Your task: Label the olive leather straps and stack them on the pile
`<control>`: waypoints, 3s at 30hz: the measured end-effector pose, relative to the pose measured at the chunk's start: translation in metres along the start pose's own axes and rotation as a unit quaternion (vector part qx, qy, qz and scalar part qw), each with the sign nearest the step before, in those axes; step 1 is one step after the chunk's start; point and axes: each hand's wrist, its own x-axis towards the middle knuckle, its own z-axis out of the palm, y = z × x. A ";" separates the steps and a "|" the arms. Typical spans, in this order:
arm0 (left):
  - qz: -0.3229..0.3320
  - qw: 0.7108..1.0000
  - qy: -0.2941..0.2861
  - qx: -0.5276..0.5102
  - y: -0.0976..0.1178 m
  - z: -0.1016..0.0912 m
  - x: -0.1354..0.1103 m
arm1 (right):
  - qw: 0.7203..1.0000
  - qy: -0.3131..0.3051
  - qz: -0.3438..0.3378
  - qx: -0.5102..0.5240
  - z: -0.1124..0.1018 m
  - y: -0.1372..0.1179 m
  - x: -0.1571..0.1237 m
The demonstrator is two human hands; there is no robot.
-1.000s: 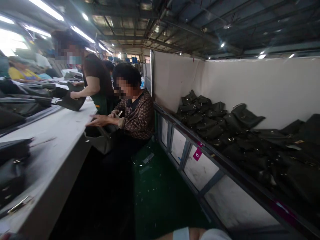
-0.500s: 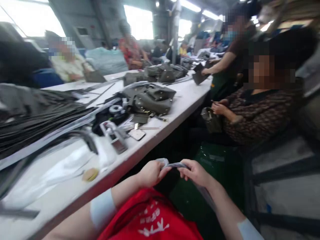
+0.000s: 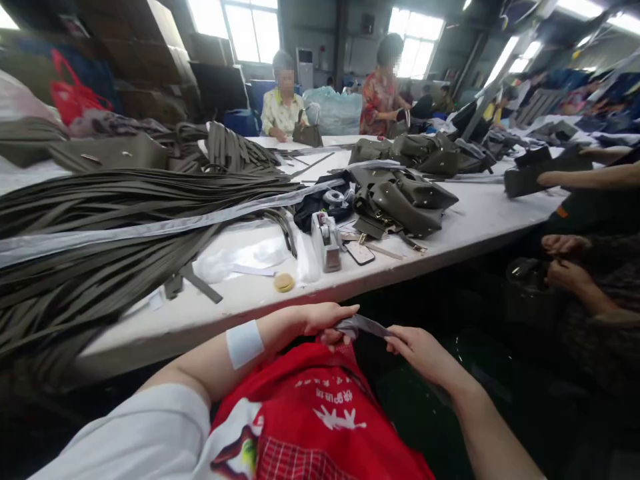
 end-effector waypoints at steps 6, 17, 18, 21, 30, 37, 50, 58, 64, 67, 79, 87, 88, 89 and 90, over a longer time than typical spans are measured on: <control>0.039 0.976 -0.051 -0.209 -0.018 -0.031 -0.038 | 0.989 -0.044 0.007 0.144 0.043 -0.020 0.048; 0.302 0.799 0.107 -0.508 -0.030 -0.043 -0.075 | 0.893 0.147 -0.066 0.420 0.147 -0.128 0.133; 0.305 0.800 0.120 -0.503 -0.034 -0.044 -0.077 | 0.892 0.146 -0.065 0.424 0.148 -0.129 0.135; 0.308 0.821 0.225 -0.426 -0.047 -0.049 -0.081 | 0.894 0.147 -0.053 0.419 0.143 -0.120 0.136; 0.282 0.897 0.288 0.181 -0.055 -0.061 -0.081 | 0.980 -0.081 -0.076 0.164 0.082 -0.089 0.119; 0.308 0.835 0.452 0.049 -0.049 -0.038 -0.053 | 0.956 0.094 -0.065 0.269 0.099 -0.076 0.120; 0.235 0.881 0.326 0.249 -0.065 -0.016 -0.063 | 0.943 -0.286 -0.102 0.134 0.052 -0.076 0.124; 0.205 0.878 0.360 0.242 -0.122 -0.004 -0.075 | 0.948 -0.273 -0.044 0.157 0.104 -0.075 0.123; 0.186 0.918 0.336 0.102 -0.132 -0.010 -0.087 | 0.977 -0.126 -0.040 0.168 0.083 -0.096 0.164; 0.183 0.921 0.334 0.076 -0.131 -0.010 -0.089 | 0.987 -0.028 -0.123 0.100 0.090 -0.129 0.198; 0.183 0.884 0.420 0.091 -0.137 -0.007 -0.100 | 0.932 0.099 -0.220 -0.271 0.155 -0.197 0.315; 0.202 0.882 0.419 0.074 -0.146 -0.012 -0.095 | 0.907 0.089 -0.214 -0.351 0.163 -0.197 0.318; 0.202 0.882 0.420 0.072 -0.145 -0.012 -0.095 | 0.908 0.088 -0.211 -0.352 0.161 -0.196 0.320; 0.201 0.881 0.421 0.073 -0.145 -0.012 -0.095 | 0.909 0.088 -0.207 -0.352 0.160 -0.195 0.322; 0.200 0.881 0.422 0.075 -0.144 -0.012 -0.096 | 0.910 0.089 -0.202 -0.352 0.159 -0.194 0.323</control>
